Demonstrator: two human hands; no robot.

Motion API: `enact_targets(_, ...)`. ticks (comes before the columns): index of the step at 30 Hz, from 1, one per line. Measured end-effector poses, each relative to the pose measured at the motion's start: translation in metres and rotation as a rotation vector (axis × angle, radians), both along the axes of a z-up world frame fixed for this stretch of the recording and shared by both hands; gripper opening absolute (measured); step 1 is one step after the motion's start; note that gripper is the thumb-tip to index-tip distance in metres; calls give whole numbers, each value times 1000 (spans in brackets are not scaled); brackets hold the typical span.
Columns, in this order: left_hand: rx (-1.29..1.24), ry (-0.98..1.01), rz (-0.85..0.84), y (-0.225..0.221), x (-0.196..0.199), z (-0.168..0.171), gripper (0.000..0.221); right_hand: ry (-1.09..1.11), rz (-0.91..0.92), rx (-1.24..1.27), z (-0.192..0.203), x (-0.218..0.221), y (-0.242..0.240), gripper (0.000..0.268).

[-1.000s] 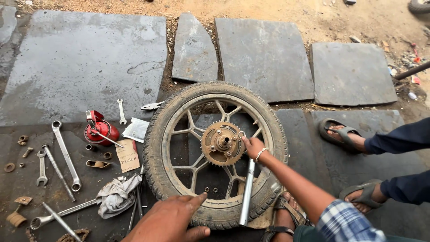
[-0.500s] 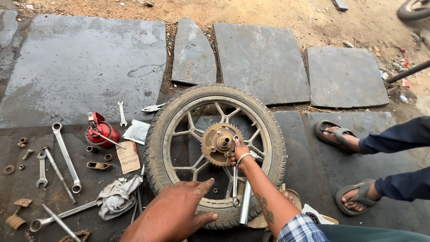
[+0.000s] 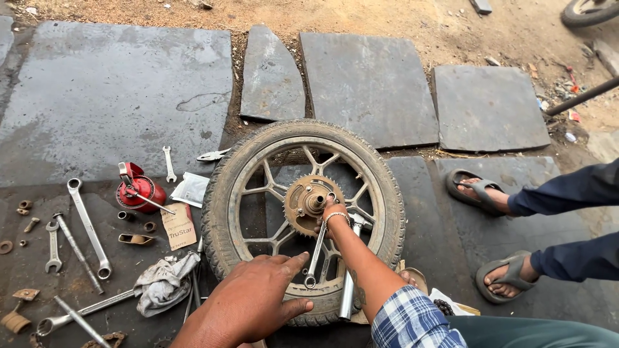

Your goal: The person works on a motorcycle wheel lying on the ground, using wrenches to loosen and remove nuts from the hub and sprocket assembly. They lift the sprocket and hub carrier off the wheel, set the sprocket aside, and wipe the hub with a cloth.

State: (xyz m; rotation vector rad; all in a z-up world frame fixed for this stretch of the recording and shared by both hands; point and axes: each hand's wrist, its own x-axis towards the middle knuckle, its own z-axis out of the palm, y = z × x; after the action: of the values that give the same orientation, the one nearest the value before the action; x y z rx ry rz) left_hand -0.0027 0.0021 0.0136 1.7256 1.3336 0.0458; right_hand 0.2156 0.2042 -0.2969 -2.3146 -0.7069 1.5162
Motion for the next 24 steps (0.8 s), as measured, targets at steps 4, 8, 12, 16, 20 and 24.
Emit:
enact_targets(4,-19,-2,2,-4,0,0,81,-48,35,21,9,-4,-7,66)
enact_targets(8,30,-6,-25,-1,3,-7,78,68,-27,10,28,-6,-13,60)
enact_targets(12,12,-30,-20,1,5,-1,77,290,-86,-76,16,12,-34,61)
enact_targets(16,28,-39,-46,6,10,-4,79,373,-139,-104,30,20,-81,59)
enact_targets(20,17,-44,-64,9,14,-9,74,430,-95,-13,17,17,-90,53)
enact_targets(24,-60,8,-78,17,16,-2,81,393,-81,31,28,-4,-91,36)
